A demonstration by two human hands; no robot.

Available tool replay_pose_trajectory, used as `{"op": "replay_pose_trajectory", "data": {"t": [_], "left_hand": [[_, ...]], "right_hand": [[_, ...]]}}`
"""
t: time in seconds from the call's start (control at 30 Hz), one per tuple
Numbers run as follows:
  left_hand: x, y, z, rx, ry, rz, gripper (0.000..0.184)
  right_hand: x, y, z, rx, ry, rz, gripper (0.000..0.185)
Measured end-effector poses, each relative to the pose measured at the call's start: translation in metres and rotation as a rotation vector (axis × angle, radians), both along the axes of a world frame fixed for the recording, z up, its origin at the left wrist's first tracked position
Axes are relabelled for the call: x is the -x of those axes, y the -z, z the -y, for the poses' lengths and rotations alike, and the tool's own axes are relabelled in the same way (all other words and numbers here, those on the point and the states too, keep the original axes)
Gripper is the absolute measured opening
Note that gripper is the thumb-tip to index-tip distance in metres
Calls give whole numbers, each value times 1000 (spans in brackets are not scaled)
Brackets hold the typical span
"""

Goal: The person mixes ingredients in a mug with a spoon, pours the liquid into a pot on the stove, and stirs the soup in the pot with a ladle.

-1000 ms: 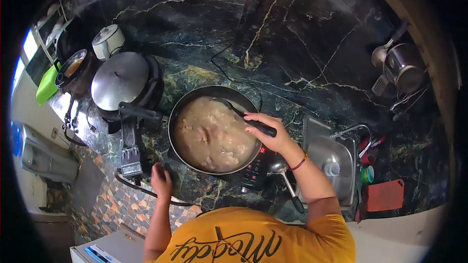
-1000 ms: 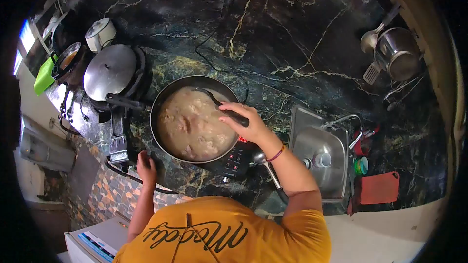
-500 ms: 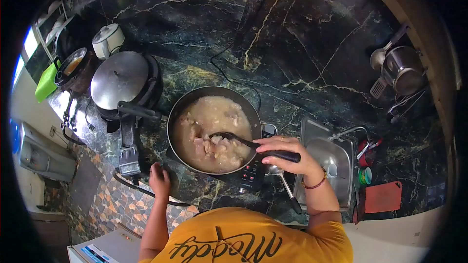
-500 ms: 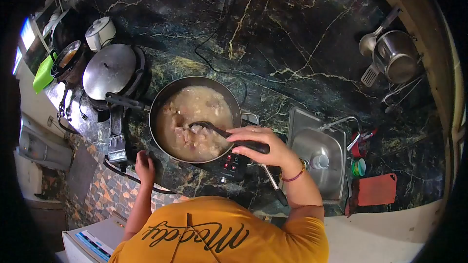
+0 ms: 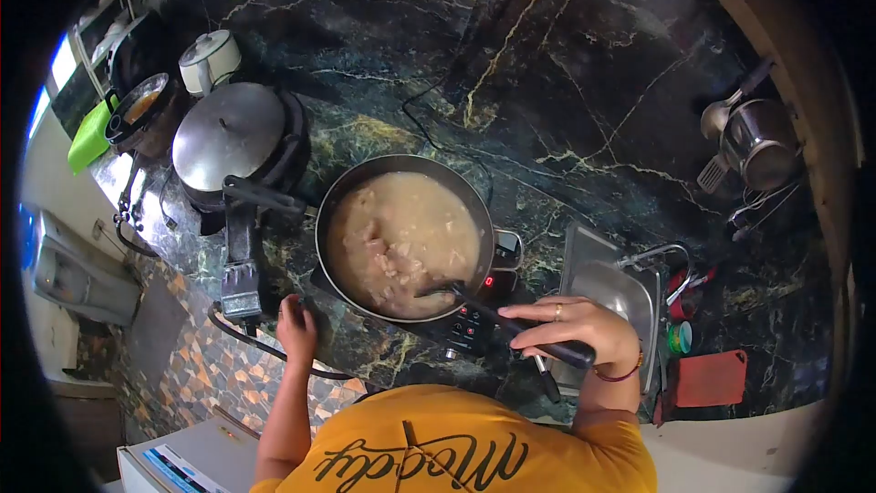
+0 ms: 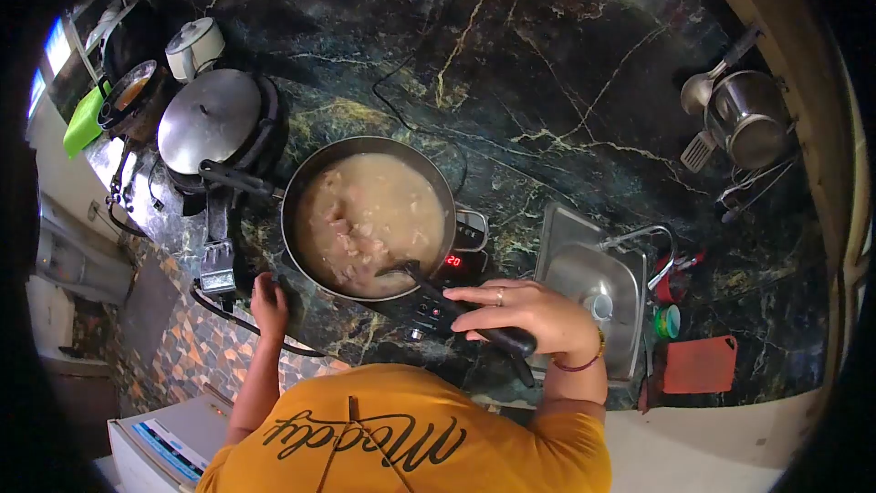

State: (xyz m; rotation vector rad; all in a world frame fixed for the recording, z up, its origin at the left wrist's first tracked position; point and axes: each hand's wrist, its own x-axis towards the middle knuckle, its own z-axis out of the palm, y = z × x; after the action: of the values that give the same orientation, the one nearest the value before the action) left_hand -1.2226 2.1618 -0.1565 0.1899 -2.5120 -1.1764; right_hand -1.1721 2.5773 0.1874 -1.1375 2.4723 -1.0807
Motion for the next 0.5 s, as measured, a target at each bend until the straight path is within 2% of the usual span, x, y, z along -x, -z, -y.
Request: {"op": "replay_pose_trajectory", "data": {"t": [0.13,0.27,0.4,0.5], "left_hand": [[1,2,-1,16,-5,-40,30],[0,9,3,68,-4,-33,30],[-2,-2,0,84,-11,18,31],[-1,4,1,57,-25,-10,32]], "right_hand": [[8,31,5,-71,0,102,52],[23,57,8,-21,65,-90,54],[29,51,18,-89,82,-160,51],[29,23,22,-117,90,-105,48]]}}
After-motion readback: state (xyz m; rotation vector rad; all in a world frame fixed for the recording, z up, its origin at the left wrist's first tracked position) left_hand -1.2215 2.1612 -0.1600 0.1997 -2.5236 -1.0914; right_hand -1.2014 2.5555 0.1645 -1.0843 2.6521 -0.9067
